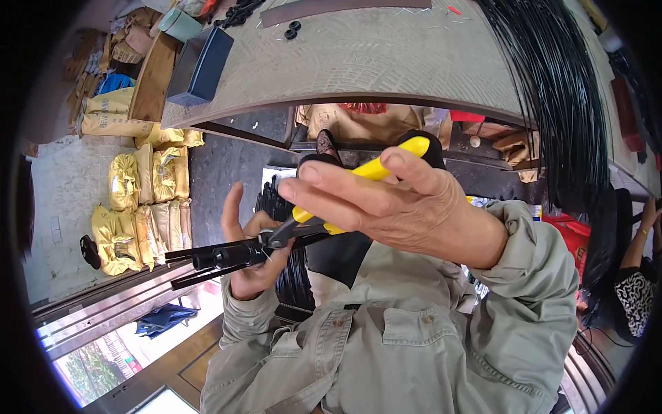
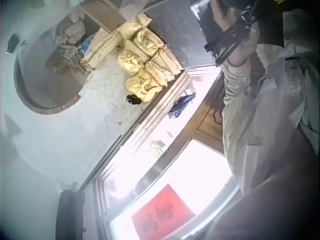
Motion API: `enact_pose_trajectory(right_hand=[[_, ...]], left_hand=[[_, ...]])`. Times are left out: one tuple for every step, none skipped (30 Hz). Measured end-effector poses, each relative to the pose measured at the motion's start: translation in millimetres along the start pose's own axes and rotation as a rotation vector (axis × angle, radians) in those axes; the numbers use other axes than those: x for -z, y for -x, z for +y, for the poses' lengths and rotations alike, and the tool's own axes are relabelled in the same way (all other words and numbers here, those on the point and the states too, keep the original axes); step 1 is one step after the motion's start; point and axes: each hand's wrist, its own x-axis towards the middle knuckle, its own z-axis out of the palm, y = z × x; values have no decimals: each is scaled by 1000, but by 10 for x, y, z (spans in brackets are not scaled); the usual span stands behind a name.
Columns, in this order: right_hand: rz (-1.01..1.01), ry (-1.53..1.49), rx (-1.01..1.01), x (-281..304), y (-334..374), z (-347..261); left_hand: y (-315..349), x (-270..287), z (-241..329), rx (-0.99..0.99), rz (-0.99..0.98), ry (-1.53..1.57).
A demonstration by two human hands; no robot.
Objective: The recorder is assembling and crimping components onto wire bundles at a manufacturing workbench.
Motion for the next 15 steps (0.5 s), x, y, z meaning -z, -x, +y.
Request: enact_pose_trajectory(right_hand=[[-35,40,70,18,15,14],[-35,40,68,30,20,6],[-32,46,61,43,21,-4],[-29,53,54,55,19,-15],[-25,59,47,63,14,-23],[-24,60,45,58,4,-36],[-10,46,-20,23,-11,-60],[3,32,-85,-12,-25,-84],[17,18,-149,-35,-28,-99],[20,19,-153,-43,-22,-109],[-3,10,-142,-41,-13,-122],[-26,0,-129,-23,-3,-140],[-50,-11,-117,-9,8,-157],[-48,-12,-120,0,24,-170],[-38,-67,-137,7,45,-181]], left_hand=[[3,-7,-18,1,-4,1],[11,-23,-38,-1,-4,51],[18,-38,-56,-4,-5,101],[22,-45,-59,-7,-5,151],[25,-42,-48,-7,-6,149],[29,-33,-33,-16,-26,114],[22,-22,-31,-25,-46,80],[13,-15,-27,-35,-67,45],[-3,-16,-18,-37,-68,41],[-25,-23,-6,-50,-55,17],[-48,-32,5,-63,-41,-8],[-52,-39,18,-74,-27,-32],[-49,-43,22,-73,-28,-35],[-42,-48,23,-46,-11,30],[-35,-53,22,-19,7,94]])
